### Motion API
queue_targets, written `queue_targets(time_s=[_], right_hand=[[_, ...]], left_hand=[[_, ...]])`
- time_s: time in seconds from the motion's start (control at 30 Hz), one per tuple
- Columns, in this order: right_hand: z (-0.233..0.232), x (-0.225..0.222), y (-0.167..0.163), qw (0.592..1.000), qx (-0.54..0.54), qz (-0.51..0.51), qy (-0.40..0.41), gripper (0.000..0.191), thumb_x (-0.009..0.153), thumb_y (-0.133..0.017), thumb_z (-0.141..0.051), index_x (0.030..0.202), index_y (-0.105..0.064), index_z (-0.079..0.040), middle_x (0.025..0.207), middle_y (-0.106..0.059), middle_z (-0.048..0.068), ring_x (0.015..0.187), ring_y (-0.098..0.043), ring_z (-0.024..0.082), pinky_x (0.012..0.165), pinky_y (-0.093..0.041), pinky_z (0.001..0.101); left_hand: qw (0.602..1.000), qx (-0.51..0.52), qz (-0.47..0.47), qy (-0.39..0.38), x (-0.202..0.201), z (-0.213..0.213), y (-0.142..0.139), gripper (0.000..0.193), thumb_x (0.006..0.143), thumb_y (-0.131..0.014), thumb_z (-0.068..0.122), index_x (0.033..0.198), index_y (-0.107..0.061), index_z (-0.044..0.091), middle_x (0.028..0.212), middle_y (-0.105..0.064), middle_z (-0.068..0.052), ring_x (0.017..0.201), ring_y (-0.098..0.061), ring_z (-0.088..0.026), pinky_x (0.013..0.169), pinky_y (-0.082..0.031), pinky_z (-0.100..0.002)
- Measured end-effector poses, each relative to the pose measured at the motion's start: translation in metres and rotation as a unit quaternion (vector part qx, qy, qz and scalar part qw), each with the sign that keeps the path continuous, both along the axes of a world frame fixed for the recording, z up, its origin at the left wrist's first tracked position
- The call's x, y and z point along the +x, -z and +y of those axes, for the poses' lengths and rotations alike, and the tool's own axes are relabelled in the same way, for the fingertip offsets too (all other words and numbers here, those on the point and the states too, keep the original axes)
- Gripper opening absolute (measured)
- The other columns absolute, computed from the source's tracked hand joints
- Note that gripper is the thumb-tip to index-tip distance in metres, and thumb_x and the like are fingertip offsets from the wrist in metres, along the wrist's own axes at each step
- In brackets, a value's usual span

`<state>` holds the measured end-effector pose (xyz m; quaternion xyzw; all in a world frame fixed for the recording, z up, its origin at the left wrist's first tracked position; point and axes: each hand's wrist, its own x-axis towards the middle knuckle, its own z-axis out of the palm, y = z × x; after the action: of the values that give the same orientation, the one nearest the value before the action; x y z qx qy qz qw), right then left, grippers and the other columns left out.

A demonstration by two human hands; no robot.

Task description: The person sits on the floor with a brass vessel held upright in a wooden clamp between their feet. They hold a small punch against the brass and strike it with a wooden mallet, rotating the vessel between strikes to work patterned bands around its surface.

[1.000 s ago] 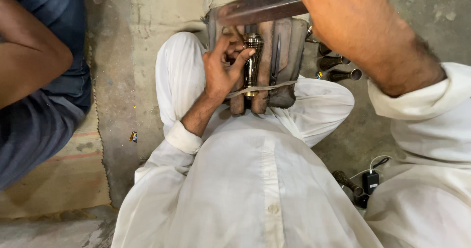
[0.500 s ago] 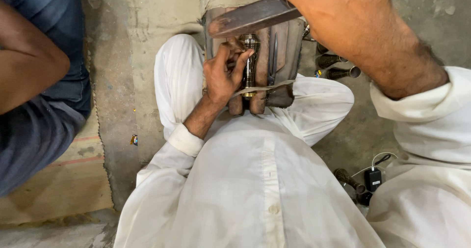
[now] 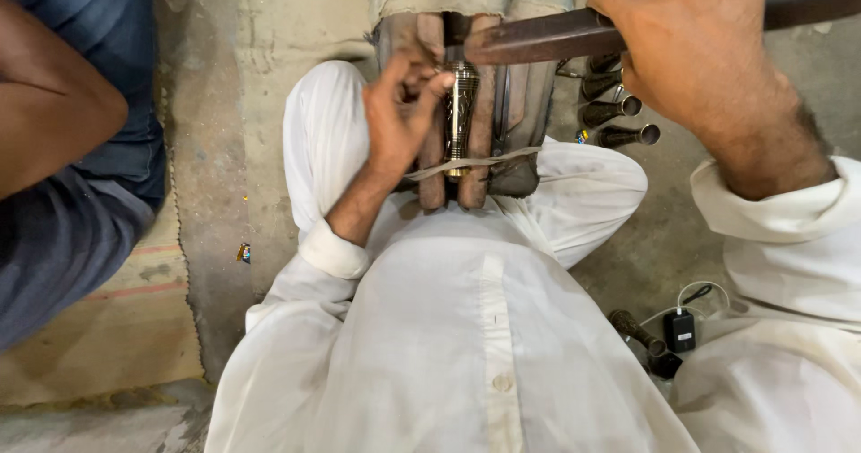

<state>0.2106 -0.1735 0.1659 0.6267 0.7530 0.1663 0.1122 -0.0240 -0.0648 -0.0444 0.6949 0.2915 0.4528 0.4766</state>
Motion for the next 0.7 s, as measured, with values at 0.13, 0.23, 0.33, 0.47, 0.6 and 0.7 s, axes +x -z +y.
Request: queue_targets(time_s=[0.13, 0.23, 0.33, 0.47, 0.6, 0.7], right_hand=[[-0.008, 0.014, 0.009, 0.977, -0.050, 0.201, 0.059, 0.035, 0.084, -0.083, -0.014, 0.116, -0.068, -0.009, 0.078, -0.068, 0.011, 0.069, -0.067, 0.033, 0.063, -0.048, 0.0453], [-0.018, 0.019, 0.026, 0.966, -0.007, 0.249, 0.068, 0.031, 0.085, -0.082, -0.009, 0.112, -0.068, -0.006, 0.079, -0.068, 0.014, 0.067, -0.067, 0.035, 0.061, -0.047, 0.0448], [-0.029, 0.021, 0.046, 0.955, 0.095, 0.281, 0.021, 0.030, 0.090, -0.080, -0.003, 0.116, -0.066, -0.004, 0.091, -0.069, 0.015, 0.078, -0.069, 0.034, 0.072, -0.050, 0.0421], [-0.039, 0.022, 0.055, 0.894, 0.175, 0.411, 0.040, 0.028, 0.098, -0.077, 0.000, 0.120, -0.060, 0.000, 0.099, -0.068, 0.015, 0.092, -0.070, 0.033, 0.081, -0.053, 0.0421], [-0.048, 0.024, 0.042, 0.973, 0.117, 0.198, 0.009, 0.042, 0.083, -0.081, 0.002, 0.123, -0.068, -0.004, 0.107, -0.071, 0.013, 0.096, -0.068, 0.031, 0.085, -0.054, 0.0404], [-0.047, 0.023, 0.036, 0.978, 0.111, 0.178, 0.006, 0.041, 0.083, -0.080, 0.004, 0.122, -0.069, -0.004, 0.103, -0.071, 0.012, 0.093, -0.068, 0.030, 0.086, -0.053, 0.0411]], left_hand=[[0.997, 0.017, 0.042, 0.055, -0.003, 0.019, -0.002, 0.025, 0.095, -0.082, 0.014, 0.111, -0.064, 0.006, 0.094, -0.081, -0.005, 0.071, -0.076, -0.014, 0.054, -0.056, -0.032], [0.966, 0.170, 0.002, 0.193, -0.003, 0.032, -0.015, 0.036, 0.101, -0.078, 0.012, 0.131, -0.060, 0.003, 0.108, -0.077, -0.011, 0.098, -0.078, -0.024, 0.080, -0.064, -0.035], [0.947, 0.220, 0.047, 0.231, -0.003, 0.039, -0.030, 0.032, 0.100, -0.079, 0.013, 0.125, -0.060, 0.006, 0.097, -0.076, -0.011, 0.085, -0.077, -0.026, 0.067, -0.058, -0.035], [0.939, 0.215, 0.100, 0.251, -0.004, 0.042, -0.040, 0.029, 0.100, -0.080, 0.012, 0.121, -0.062, 0.006, 0.087, -0.074, -0.011, 0.071, -0.071, -0.026, 0.060, -0.053, -0.038], [0.937, 0.214, 0.099, 0.256, -0.005, 0.041, -0.040, 0.030, 0.097, -0.079, 0.010, 0.123, -0.064, 0.006, 0.085, -0.073, -0.010, 0.070, -0.072, -0.025, 0.058, -0.052, -0.038], [0.942, 0.212, 0.108, 0.236, -0.003, 0.038, -0.034, 0.031, 0.097, -0.081, 0.011, 0.122, -0.064, 0.007, 0.087, -0.074, -0.011, 0.071, -0.072, -0.026, 0.059, -0.053, -0.039]])
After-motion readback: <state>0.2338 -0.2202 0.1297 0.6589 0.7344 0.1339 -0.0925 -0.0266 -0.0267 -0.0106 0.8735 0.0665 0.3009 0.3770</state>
